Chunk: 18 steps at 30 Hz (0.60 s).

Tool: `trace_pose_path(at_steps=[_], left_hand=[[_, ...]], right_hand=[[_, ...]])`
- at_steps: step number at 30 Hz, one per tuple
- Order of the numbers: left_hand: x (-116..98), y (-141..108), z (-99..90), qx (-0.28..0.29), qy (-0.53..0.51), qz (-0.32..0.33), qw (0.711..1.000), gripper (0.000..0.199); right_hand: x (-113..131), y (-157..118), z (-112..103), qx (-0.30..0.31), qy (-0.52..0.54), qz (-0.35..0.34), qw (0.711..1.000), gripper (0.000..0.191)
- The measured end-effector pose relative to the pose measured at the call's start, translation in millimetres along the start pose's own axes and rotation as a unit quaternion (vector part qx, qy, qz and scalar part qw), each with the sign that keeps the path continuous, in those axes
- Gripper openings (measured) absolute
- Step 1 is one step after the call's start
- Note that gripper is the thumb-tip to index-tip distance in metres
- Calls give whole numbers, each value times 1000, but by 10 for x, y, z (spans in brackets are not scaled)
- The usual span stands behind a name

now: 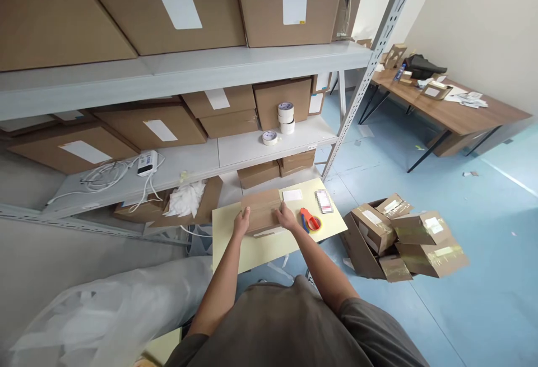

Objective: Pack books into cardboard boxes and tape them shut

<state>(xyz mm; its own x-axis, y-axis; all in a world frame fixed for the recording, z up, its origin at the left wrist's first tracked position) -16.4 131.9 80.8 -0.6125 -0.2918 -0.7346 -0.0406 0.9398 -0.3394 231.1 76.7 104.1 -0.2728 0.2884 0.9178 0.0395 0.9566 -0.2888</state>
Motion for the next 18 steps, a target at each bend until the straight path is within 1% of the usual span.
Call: trace_pose_path(at_steps=[2, 6, 8, 11, 14, 18], left_hand=[[-11, -8, 13, 5, -4, 8, 1000, 55], [-28, -17, 29, 5, -7, 11, 1000, 55], [-37, -22, 25, 9, -13, 13, 1000, 54], [-7, -56, -21, 12, -50, 19, 999, 52], [90, -137, -117, -7, -119, 37, 992, 52], [242, -278, -251, -35, -205, 80, 975, 53]], right_hand=[[75, -72, 23, 11, 6, 11, 1000, 65], [174, -190, -65, 32, 36, 47, 998, 60], [209, -231, -96, 26, 62, 68, 995, 58], [255, -269, -76, 4, 91, 84, 992, 61], [311, -281, 22, -7, 105, 69, 992, 63], [390, -267, 183, -12, 123, -9, 992, 56]])
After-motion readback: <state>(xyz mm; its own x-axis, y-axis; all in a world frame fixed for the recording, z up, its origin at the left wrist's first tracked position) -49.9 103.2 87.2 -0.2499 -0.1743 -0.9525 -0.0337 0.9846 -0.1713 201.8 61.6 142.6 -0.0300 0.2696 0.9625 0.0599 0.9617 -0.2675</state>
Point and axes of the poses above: each hand's wrist, its own y-axis towards the middle knuckle, its own z-axis out of the palm, x = y × z, the point moved 6 cm from there along y, towards the middle knuckle, and after that the axes turned 3 degrees about x, right-handed, at the moved point
